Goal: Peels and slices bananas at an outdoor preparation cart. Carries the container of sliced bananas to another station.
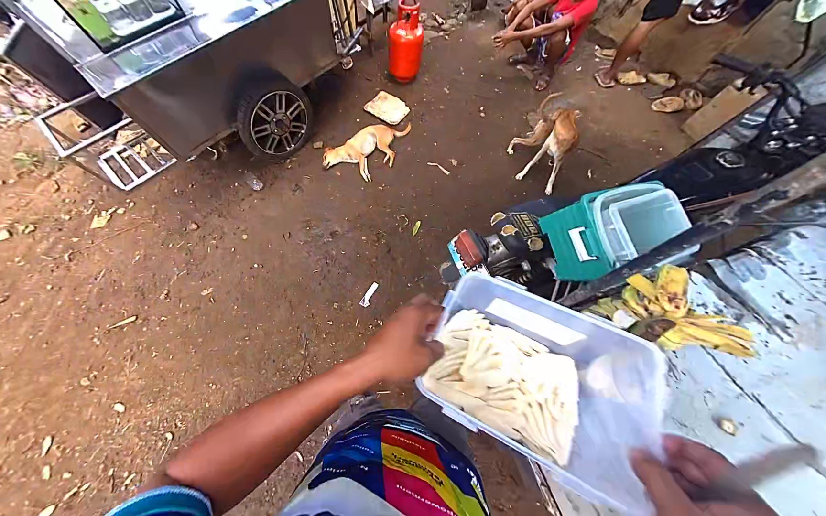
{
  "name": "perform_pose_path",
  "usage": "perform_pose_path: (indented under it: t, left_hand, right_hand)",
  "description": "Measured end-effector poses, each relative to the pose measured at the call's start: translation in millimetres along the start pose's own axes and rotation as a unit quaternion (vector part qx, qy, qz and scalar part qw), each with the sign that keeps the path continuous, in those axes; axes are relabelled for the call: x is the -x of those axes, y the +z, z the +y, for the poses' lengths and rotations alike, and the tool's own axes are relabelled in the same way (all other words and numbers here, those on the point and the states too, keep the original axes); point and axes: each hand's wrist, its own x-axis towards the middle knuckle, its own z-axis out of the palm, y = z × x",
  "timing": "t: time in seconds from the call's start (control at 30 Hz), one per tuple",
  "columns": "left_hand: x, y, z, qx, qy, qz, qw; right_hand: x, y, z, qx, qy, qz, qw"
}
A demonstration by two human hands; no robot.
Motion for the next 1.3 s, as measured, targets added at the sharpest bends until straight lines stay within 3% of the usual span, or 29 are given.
perform_pose_path:
  t: [0.13, 0.27, 0.4, 0.57, 0.73, 0.93, 1.2, 1.3]
  left_hand:
    - [33, -65, -78, 0.016, -0.1, 0.134, 0.986]
    - [40, -100, -141, 0.058, -0.162, 0.245, 0.954]
    - [19, -130, -185, 0.124, -0.201, 0.307, 0.922]
    - [-38, -170, -219, 0.12, -0.238, 0.349, 0.898]
    - [-125, -216, -239, 0.114, -0.276, 0.399, 0.867]
    - [-243, -277, -243, 0.134, -0.287, 0.363, 0.876]
    - [-460, -349, -272, 0.173, -0.241, 0.261, 0.919]
    - [-553, -384, -265, 0.16, -0.219, 0.205, 0.94]
  right_hand:
    - [-46, 116, -30, 0.063, -0.017, -0.087, 0.994]
    - [-92, 204, -60, 0.106, -0.033, -0.177, 0.978]
    - [-144, 273, -77, 0.123, -0.051, -0.23, 0.964]
    - [-231, 353, -70, 0.086, -0.058, -0.291, 0.951]
    - [-331, 423, -77, 0.101, -0.049, -0.335, 0.936]
    - [-435, 456, -86, 0.115, -0.012, -0.334, 0.936]
    - [-583, 498, -74, 0.138, 0.069, -0.221, 0.963]
    - [-643, 506, -84, 0.129, 0.109, -0.156, 0.973]
